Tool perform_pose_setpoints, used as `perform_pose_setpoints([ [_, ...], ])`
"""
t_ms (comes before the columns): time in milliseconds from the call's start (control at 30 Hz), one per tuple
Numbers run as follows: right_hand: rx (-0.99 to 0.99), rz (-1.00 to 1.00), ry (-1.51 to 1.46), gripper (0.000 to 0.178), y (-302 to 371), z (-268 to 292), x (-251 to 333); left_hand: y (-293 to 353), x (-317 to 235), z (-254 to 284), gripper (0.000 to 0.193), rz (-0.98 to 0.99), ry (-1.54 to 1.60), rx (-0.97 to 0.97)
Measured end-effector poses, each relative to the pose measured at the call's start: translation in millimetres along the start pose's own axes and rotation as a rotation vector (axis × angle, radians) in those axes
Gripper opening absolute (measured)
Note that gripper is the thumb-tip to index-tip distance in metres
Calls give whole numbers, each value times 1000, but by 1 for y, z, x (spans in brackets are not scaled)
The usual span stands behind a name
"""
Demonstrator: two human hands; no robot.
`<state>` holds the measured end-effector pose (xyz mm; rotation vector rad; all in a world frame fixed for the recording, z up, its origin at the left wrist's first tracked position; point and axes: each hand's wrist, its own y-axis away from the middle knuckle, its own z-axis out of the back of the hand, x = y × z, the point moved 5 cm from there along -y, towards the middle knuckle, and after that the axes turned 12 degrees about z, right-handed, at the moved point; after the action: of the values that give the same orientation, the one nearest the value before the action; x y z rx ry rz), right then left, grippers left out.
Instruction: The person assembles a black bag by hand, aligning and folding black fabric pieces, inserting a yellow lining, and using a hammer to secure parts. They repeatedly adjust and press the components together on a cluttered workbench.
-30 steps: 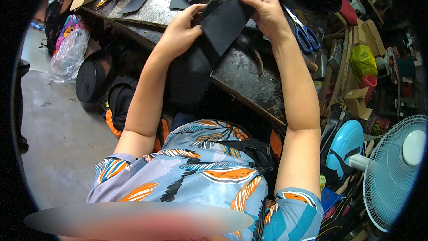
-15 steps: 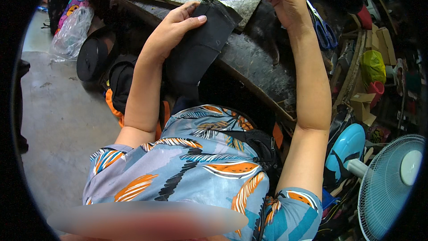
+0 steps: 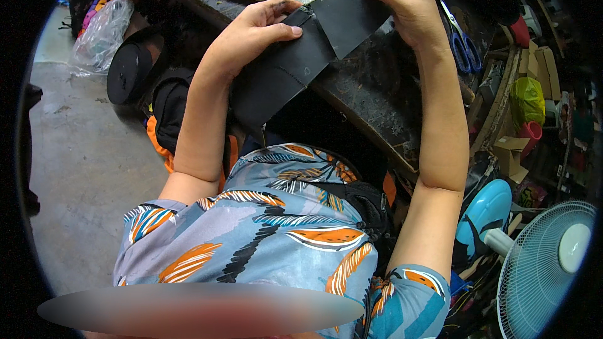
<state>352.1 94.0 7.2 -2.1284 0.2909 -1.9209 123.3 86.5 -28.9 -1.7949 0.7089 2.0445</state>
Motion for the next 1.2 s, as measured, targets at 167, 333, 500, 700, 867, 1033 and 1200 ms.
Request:
perform_pose_setpoints([
  [167, 147, 135, 228, 43, -3, 8, -10, -2, 3, -6, 43, 86, 38, 82],
  [333, 53, 123, 201, 46, -1, 17, -17, -4, 3, -9, 40, 90, 69, 103],
  [500, 79, 126, 226, 44, -2, 15, -14, -3, 3, -11, 41, 114, 85, 109],
  [700, 114, 85, 229, 45, -2, 16, -18, -3, 1, -12, 45, 95, 17, 77],
  [867, 107, 158, 239, 43, 0, 17, -15, -4, 0, -13, 43, 49, 23, 79],
  [1033, 124, 128, 265, 44, 0, 18, -21, -8, 2, -13, 39, 15, -44, 27],
  [1200, 44, 102, 88, 43, -1, 18, -15, -12, 1, -15, 39, -53, -41, -33],
])
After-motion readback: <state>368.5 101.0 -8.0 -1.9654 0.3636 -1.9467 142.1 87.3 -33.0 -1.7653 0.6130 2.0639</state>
